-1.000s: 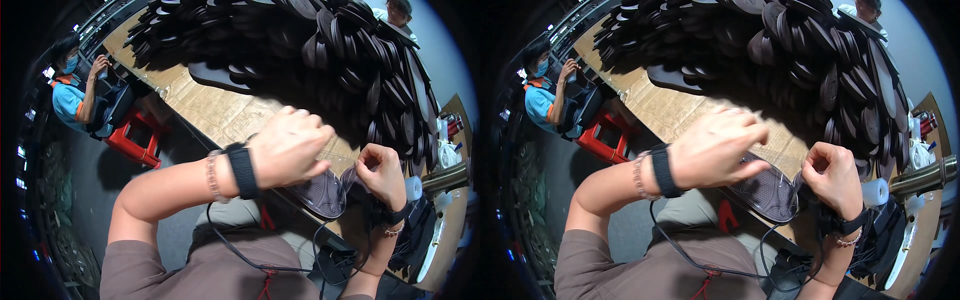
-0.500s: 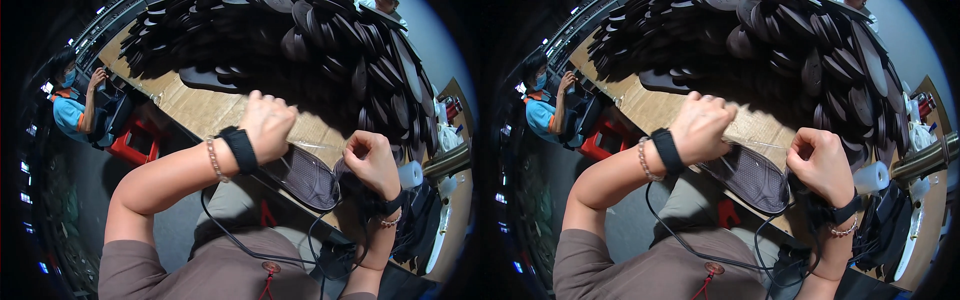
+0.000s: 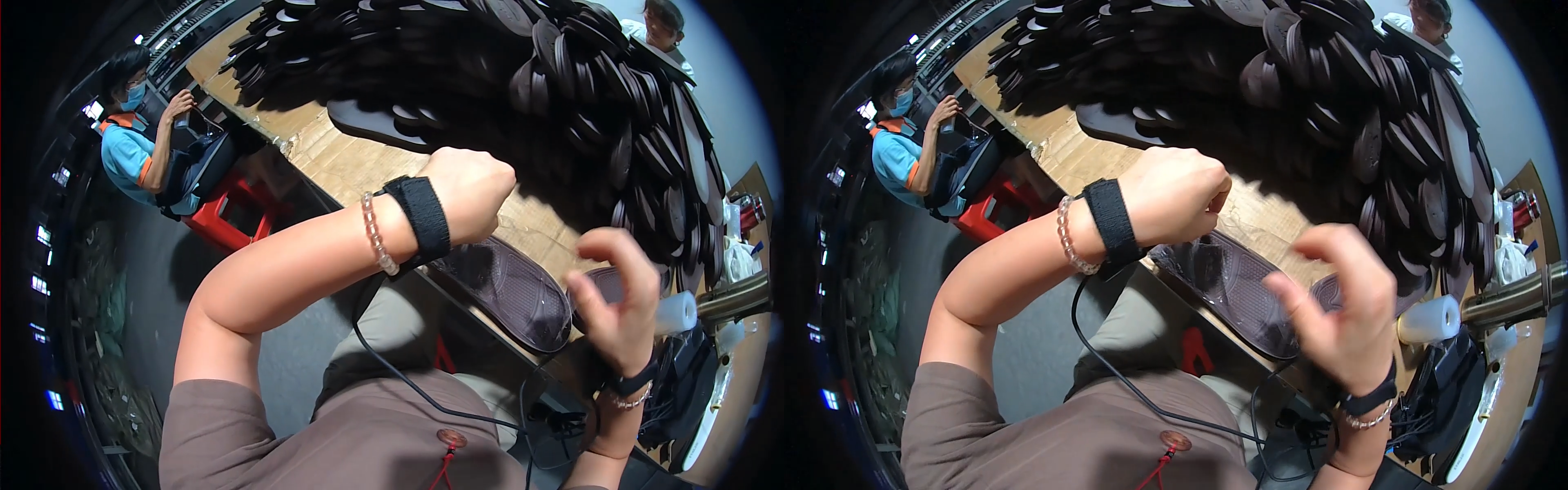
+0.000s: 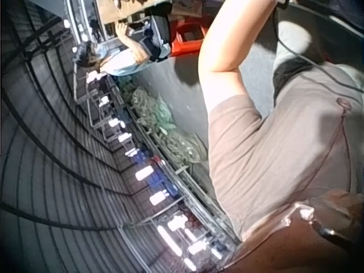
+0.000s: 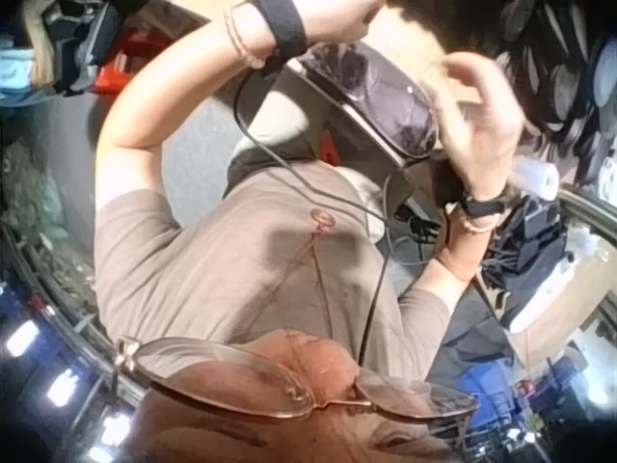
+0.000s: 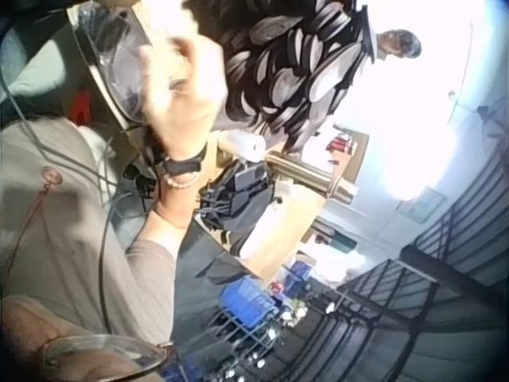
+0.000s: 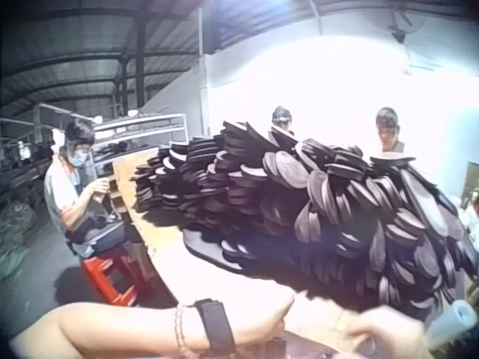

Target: Wrapping shoe soles in plastic protective film.

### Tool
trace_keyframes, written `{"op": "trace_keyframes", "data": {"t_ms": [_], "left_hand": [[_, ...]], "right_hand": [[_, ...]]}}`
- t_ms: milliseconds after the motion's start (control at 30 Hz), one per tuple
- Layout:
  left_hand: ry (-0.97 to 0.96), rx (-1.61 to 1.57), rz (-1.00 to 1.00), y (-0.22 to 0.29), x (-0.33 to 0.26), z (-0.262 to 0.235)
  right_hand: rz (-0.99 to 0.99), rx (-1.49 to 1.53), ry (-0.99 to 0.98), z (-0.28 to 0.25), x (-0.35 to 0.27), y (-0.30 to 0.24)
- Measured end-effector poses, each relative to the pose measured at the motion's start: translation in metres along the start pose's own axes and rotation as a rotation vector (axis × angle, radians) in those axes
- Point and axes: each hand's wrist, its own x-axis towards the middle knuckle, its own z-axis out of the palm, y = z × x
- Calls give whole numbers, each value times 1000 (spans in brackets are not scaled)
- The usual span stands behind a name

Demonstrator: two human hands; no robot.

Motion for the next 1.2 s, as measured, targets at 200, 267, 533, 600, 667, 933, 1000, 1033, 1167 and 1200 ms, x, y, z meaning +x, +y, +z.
{"op": "trace_keyframes", "data": {"t_ms": [200, 267, 533, 600, 667, 933, 1000, 1033, 1167, 1200], "left_hand": [[-123, -33, 5, -6, 17, -10], [-177, -44, 52, -8, 25, -13], [-265, 9, 43, -12, 49, -14], [-326, 11, -1, -13, 57, -13], [-347, 1, -24, -15, 61, -10], [-383, -179, 63, -22, 56, -16], [-326, -221, 86, -27, 54, -10], [-268, -260, 106, -28, 50, -11], [-260, -389, 40, -32, 40, -21], [-205, -416, 22, -33, 36, -22]], "right_hand": [[-145, -112, -198, 59, 4, -19], [-76, -83, -237, 75, 7, -9], [37, 95, -327, 103, 7, 2], [-32, 196, -329, 103, 6, 3], [-86, 197, -323, 104, 8, 3], [86, 175, -384, 99, 12, 2], [62, 183, -348, 99, 12, 4], [35, 192, -313, 100, 12, 5], [195, 160, -308, 101, 14, 4], [184, 161, -270, 103, 13, 6]]}}
